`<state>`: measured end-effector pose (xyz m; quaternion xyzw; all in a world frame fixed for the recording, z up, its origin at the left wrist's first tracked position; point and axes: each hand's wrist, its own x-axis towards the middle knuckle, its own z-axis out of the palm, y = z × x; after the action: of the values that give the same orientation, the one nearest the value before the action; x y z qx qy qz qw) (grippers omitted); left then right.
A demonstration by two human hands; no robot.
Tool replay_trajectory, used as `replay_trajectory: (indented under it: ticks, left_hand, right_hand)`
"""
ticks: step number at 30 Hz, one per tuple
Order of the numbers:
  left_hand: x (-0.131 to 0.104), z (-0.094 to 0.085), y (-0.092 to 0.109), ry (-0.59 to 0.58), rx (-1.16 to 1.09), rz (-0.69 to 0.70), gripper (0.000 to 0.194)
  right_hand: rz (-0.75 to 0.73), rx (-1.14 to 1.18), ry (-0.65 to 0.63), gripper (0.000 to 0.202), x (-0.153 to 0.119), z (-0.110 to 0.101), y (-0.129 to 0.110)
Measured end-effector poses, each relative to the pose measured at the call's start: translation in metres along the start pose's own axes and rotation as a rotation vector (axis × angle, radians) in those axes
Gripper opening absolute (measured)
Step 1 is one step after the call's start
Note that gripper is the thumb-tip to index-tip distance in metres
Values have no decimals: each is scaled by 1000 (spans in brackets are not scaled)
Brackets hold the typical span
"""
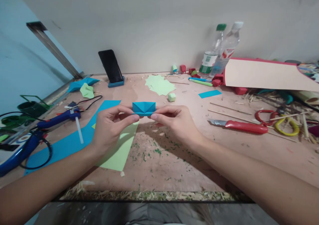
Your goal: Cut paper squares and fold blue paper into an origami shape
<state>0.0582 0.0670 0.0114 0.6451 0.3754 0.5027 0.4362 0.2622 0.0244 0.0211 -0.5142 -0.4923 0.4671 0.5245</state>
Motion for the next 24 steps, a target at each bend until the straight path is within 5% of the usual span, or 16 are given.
replay_trajectory:
  ticks: [9,24]
  left_hand:
    - [1,-1,-2,25,-137,79,16]
    - [3,0,-2,31,-162,76,17]
  right_hand:
    - [-140,63,3,11,1,-4,6]
    - [-156,79,22,12,0,-2,5]
